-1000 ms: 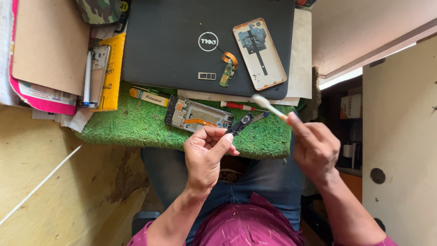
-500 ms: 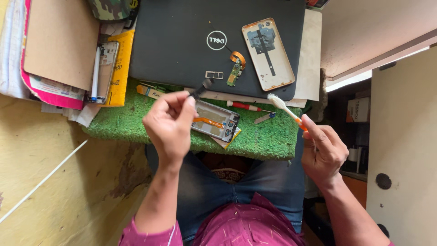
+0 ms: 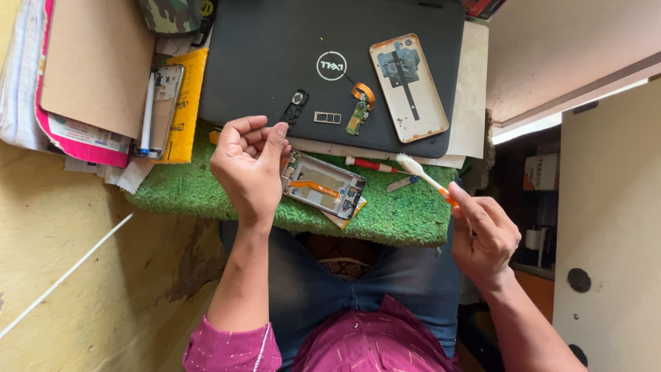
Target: The person disassembles a smartphone, removes a ribbon cable, cleans internal components with a toothbrush, and reattaches the cable. They handle the phone chassis, ribbon cable, and cleaning tool throughout the process.
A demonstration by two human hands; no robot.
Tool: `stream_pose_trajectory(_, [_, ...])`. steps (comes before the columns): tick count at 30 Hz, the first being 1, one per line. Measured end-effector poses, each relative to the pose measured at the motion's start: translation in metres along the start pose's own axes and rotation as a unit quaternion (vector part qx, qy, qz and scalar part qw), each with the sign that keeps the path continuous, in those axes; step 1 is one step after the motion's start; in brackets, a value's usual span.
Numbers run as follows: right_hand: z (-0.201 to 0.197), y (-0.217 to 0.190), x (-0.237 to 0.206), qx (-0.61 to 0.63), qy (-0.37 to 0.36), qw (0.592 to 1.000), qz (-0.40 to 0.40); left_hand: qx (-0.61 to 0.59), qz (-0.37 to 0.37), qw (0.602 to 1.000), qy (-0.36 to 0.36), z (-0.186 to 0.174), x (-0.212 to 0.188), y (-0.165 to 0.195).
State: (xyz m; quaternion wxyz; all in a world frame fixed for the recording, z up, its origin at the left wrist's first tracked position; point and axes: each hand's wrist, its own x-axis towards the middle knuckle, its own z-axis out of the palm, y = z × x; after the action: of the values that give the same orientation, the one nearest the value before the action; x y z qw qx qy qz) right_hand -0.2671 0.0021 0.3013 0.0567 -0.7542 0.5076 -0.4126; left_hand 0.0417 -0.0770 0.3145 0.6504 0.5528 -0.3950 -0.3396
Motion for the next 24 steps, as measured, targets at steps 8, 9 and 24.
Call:
stream_pose_trajectory(8, [0.001,0.003,-0.003,0.034,0.002,0.999,0.038,0.281,0.286,0.875,-0.271,-0.02,-0.012,0.042])
stream_pose_trajectory(9, [0.002,0.003,-0.004,0.041,0.001,0.998,0.044,0.313,0.266,0.859,-0.306,-0.021,-0.014,0.046])
stream_pose_trajectory(24, [-0.001,0.005,0.005,0.047,-0.237,0.967,-0.079,0.407,0.193,0.775,-0.443,-0.019,-0.01,0.036])
